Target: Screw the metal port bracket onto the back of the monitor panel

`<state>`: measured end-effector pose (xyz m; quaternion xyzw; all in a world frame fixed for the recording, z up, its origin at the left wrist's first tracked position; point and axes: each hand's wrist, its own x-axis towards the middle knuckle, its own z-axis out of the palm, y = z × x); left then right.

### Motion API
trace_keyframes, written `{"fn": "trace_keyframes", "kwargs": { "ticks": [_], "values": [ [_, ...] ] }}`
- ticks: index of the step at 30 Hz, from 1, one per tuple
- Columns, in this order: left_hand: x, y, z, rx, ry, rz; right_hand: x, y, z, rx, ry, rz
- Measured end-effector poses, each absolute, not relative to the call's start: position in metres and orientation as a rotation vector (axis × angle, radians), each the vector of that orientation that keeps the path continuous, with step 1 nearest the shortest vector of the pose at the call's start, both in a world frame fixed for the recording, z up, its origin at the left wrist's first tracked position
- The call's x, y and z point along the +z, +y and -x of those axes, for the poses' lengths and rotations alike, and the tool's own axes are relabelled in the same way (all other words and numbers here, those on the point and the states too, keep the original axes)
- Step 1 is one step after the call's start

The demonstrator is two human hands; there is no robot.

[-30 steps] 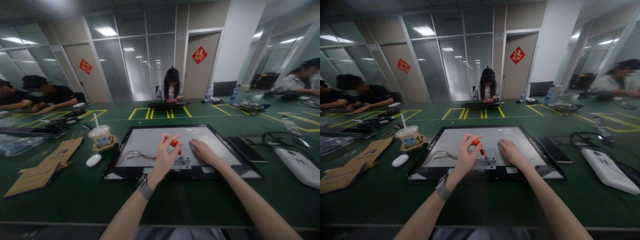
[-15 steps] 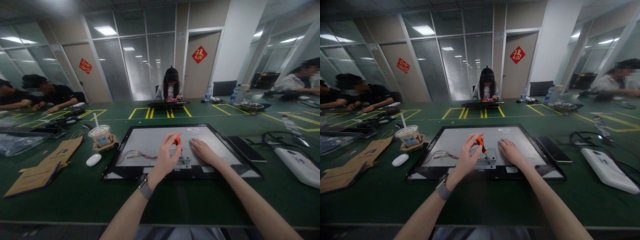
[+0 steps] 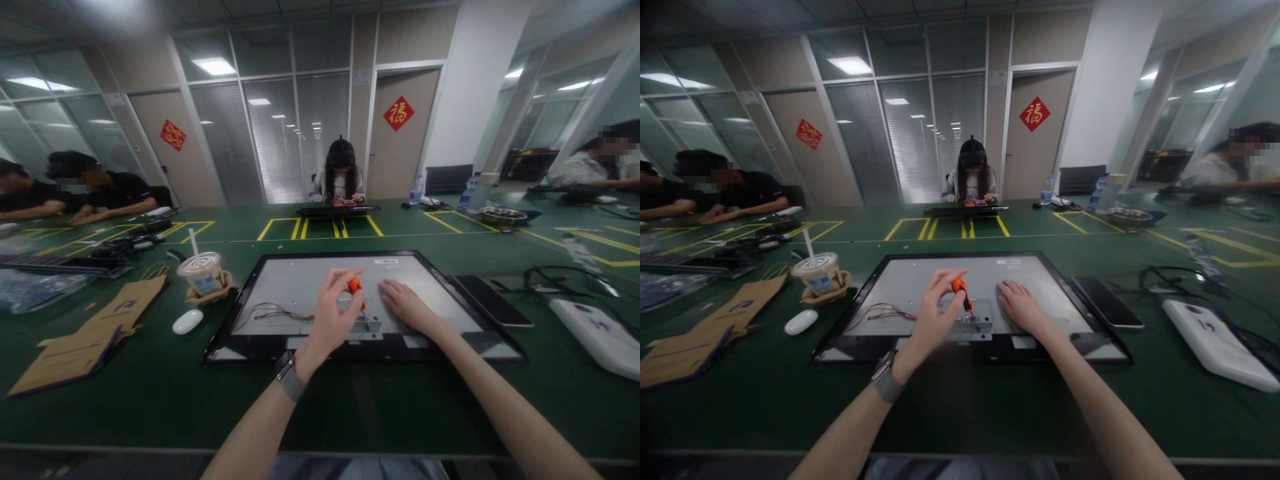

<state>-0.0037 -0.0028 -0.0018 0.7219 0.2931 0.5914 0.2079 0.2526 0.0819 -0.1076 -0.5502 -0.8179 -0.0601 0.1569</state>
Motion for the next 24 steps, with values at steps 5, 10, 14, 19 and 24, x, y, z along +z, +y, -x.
{"fn": "trace_keyframes", "kwargs": {
  "ticks": [5, 10, 14, 19, 24],
  "values": [
    [-0.003, 0.0, 0.003, 1.531, 0.724, -1.889, -0.107, 0.081, -0.253, -0.171, -2.344, 1.579],
    [0.001, 0.004, 0.013, 1.748, 0.864, -1.732, -0.102, 0.078, -0.251, -0.127, -2.347, 1.606],
    [0.007, 0.007, 0.027, 1.968, 1.021, -1.911, -0.097, 0.074, -0.249, -0.096, -2.347, 1.619],
    [0.006, 0.01, 0.032, 2.075, 1.073, -2.153, -0.096, 0.075, -0.249, -0.092, -2.353, 1.617],
    [0.0, 0.01, 0.025, 2.081, 1.05, -2.172, -0.1, 0.077, -0.25, -0.125, -2.356, 1.606]
  ]
}}
